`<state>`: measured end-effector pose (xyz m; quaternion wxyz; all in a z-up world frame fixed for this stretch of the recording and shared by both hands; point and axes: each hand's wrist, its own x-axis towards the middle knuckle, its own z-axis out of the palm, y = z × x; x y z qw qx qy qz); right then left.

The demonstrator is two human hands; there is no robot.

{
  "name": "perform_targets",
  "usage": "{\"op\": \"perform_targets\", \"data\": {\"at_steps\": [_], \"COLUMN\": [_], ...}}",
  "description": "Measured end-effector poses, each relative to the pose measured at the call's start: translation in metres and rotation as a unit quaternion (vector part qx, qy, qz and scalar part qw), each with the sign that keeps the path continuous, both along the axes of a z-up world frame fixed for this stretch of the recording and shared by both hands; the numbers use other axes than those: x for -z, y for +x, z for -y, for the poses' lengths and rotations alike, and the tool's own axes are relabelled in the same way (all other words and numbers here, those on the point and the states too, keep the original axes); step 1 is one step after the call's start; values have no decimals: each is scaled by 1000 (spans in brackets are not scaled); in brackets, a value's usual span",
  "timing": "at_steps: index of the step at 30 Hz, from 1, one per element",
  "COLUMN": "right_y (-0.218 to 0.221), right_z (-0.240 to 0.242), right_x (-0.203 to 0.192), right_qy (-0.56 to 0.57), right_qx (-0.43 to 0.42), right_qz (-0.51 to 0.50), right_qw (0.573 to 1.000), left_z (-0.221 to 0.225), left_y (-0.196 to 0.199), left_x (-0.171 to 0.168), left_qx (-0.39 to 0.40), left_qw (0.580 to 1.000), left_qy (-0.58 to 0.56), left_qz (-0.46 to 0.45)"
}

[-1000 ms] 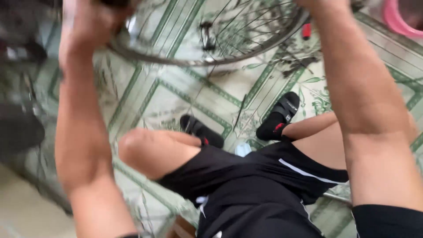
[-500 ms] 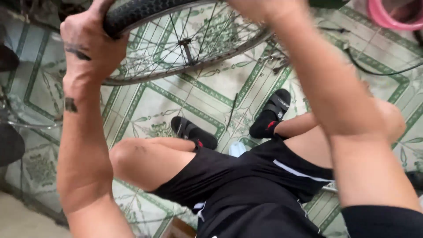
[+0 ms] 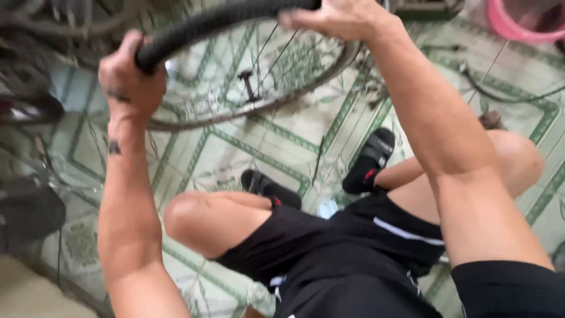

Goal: The person removes a tire from a bicycle wheel and handles the rim and spokes by hand.

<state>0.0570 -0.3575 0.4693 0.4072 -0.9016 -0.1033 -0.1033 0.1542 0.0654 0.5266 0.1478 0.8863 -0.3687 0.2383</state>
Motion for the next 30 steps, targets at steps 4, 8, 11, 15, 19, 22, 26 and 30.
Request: {"op": "perform_targets", "data": {"at_steps": [4,8,11,15,19,22,26,30], "right_y": [-6,6,7,-10,-9,-12,-38,-37], "right_z": [12,-4,-20,-53,-94,-88,-24,-25], "right_x": [27,33,-3,-58,-87,-90,-47,37], "right_qy": [-44,52,26,-61,-116,-15,192,41], "right_qx": [63,52,37,13,-36,-150,-56,19], "right_qz": [37,8,-21,8,-37,109,-151,112], "right_qw": [996,997,999,998,992,983,968,993], "left_z": [-24,-48,-63,-38,26,59,40,23], "left_y": [-15,-28,-45,-62,-74,-63,-56,-37], "left_x": [-5,-6,-22,-49,-59,-69,-69,-61], "left_qx": [21,-36,-104,-62,57,31,56,50], "left_qw": [997,996,977,951,994,984,986,988], "left_qy": [-73,-69,-52,-18,86,175,149,136], "left_qz": [-34,-52,-176,-302,-45,1,-57,-43]}}
